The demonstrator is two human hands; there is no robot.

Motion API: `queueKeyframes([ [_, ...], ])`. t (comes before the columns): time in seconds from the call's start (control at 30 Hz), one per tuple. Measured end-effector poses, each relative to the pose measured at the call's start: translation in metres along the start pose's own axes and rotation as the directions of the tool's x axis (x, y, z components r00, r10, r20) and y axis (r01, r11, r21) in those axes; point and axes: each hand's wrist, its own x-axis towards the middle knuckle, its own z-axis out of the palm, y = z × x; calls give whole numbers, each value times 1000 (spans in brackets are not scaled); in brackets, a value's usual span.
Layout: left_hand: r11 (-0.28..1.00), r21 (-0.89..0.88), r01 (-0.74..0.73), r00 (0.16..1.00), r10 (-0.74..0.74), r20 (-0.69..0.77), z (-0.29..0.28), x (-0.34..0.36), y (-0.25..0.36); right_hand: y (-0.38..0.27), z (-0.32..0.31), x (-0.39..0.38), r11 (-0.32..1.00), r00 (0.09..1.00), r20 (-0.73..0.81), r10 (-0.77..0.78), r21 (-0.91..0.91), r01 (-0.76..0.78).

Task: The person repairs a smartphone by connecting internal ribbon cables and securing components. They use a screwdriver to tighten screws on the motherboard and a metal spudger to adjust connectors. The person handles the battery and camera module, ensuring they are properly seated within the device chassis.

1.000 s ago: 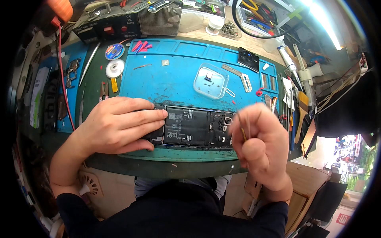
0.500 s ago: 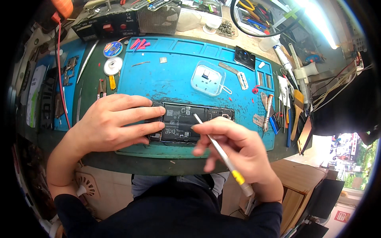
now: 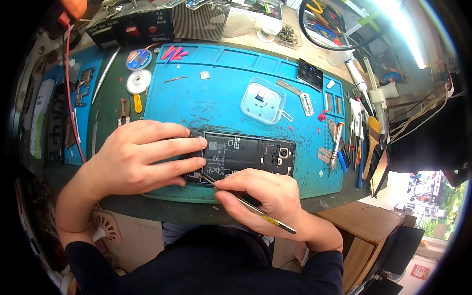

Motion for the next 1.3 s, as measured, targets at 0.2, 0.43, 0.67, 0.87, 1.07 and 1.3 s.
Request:
queueKeyframes([
  [0.2,1000,1,8,1000,-8,0,1,0,0,-2,-3,2,999,998,35,44,-16,-43],
  [0.43,1000,3,13,1000,-14,13,-1,0,1,5,-1,3,1000,1000,25,-19,19,19],
  [0.67,1000,19,2,999,-2,40,-2,1,0,9,-1,3,998,998,34,-61,28,60],
  [0.87,998,61,0,996,-6,87,-6,0,4,12,1,1,996,996,4,-85,36,84],
  [1.07,998,65,0,994,-8,111,-7,0,4,14,2,2,993,992,13,-122,4,122],
  [1.3,999,54,0,993,-6,114,-8,1,3,13,2,3,991,991,14,-133,1,133],
])
